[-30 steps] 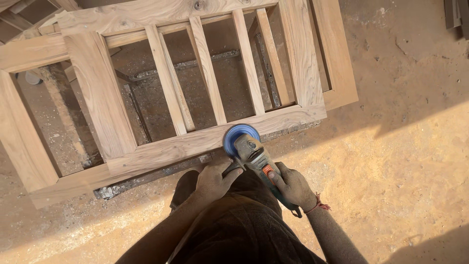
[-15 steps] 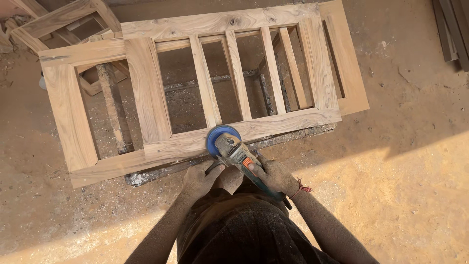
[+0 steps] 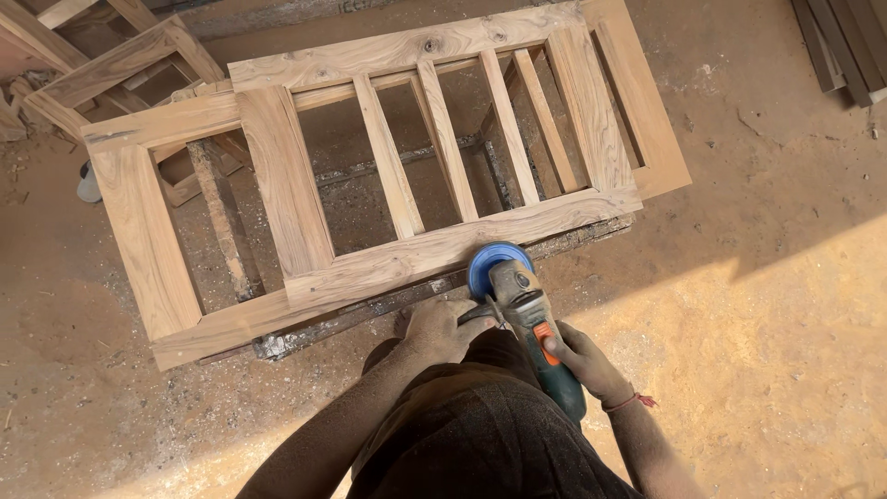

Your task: The person uses an angle grinder with a sanding disc to smooth the surface of a wooden window frame. The person systematically moves the tool across the frame's horizontal and vertical members, generating sawdust as the wood is sanded.

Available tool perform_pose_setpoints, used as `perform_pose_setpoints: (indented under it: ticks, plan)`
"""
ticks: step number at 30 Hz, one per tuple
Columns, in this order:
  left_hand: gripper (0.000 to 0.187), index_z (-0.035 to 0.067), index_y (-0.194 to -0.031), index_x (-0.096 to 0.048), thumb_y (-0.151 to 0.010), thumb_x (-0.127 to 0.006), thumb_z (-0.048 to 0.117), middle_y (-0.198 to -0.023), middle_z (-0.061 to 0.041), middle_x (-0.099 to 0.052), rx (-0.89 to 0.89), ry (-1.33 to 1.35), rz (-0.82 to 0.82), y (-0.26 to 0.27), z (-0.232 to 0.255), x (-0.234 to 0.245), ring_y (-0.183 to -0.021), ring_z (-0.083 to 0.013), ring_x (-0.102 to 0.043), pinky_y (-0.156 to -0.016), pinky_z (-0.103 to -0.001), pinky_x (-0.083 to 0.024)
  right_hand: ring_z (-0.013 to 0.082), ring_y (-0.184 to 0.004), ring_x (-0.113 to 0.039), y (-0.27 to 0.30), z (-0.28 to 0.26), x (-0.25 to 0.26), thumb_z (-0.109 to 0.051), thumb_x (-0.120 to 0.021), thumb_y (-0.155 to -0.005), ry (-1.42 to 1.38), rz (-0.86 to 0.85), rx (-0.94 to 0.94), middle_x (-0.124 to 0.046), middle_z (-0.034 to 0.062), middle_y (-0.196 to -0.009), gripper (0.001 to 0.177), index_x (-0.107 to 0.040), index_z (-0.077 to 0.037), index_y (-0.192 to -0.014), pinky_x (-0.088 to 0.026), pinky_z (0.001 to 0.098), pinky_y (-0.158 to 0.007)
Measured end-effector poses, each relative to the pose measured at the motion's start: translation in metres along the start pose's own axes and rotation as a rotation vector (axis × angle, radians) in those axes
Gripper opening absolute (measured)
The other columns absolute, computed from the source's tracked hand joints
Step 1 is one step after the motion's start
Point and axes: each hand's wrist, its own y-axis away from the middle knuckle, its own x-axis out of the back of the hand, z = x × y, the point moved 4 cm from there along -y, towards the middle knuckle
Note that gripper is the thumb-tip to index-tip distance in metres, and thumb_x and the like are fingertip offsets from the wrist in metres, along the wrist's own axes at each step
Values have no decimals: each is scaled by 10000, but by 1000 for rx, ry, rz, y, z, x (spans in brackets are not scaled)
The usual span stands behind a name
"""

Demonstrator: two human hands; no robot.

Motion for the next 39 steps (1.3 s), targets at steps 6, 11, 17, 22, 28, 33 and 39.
perform_pose_setpoints:
  ticks: [6, 11, 17, 22, 28, 33, 39]
  plan:
    - [539, 129, -1230, -732, -964, -603, 580, -958, -92, -759, -265, -108, -23, -26, 34, -29, -941, -234, -742, -888, -439, -579, 259, -955, -730, 27, 16, 4, -211, -932, -599, -254, 78, -16, -744, 170, -1042, 754, -598, 20, -1234, -603, 431, -910]
    - [663, 129, -1423, -536, -986, -537, 627, -1322, -155, -574, 56, -217, 4, -97, 18, -16, -1157, -329, -629, -1013, -503, -512, 251, -869, -736, 54, 40, 33, -138, -905, -589, -306, 268, -16, -763, 146, -949, 624, -653, 27, -1135, -612, 397, -833]
    - [1249, 12, -1554, -193, -698, -901, 584, -1532, -282, -359, 84, -855, 284, -138, -16, 12, -1450, -443, -317, -1172, -551, -294, 278, -808, -750, 97, 105, 81, -95, -850, -611, -480, 535, -153, -766, 159, -930, 541, -658, 43, -1097, -618, 394, -761]
    - [1265, -10, -1582, -170, -711, -908, 535, -1400, -219, -477, 110, -904, 308, -151, -36, 3, -1354, -377, -451, -1175, -578, -337, 307, -707, -713, 126, 166, 111, -120, -807, -667, -649, 675, -302, -697, 183, -847, 490, -621, 21, -1098, -592, 441, -626]
    - [1303, 5, -1603, -150, -685, -931, 500, -1351, -209, -534, 119, -903, 232, -157, -46, 8, -1294, -355, -536, -1148, -501, -415, 340, -687, -674, 135, 245, 143, -282, -796, -695, -412, 674, -540, -721, 246, -826, 464, -728, 43, -1020, -521, 443, -597]
    - [1237, 73, -1606, -162, -706, -923, 448, -1321, -234, -576, 168, -797, 227, -119, 39, 43, -1218, -369, -596, -1052, -515, -485, 312, -858, -779, 112, 283, 178, -342, -903, -630, -53, 444, -928, -803, 228, -931, 653, -734, 24, -1143, -568, 395, -806]
    - [976, 221, -1602, -234, -795, -783, 202, -1263, -100, -655, 222, -753, 137, -50, 220, 166, -1018, -213, -725, -917, -440, -640, 301, -892, -787, 95, 264, 195, -363, -932, -593, 47, 377, -972, -794, 213, -961, 730, -727, 21, -1180, -577, 392, -839]
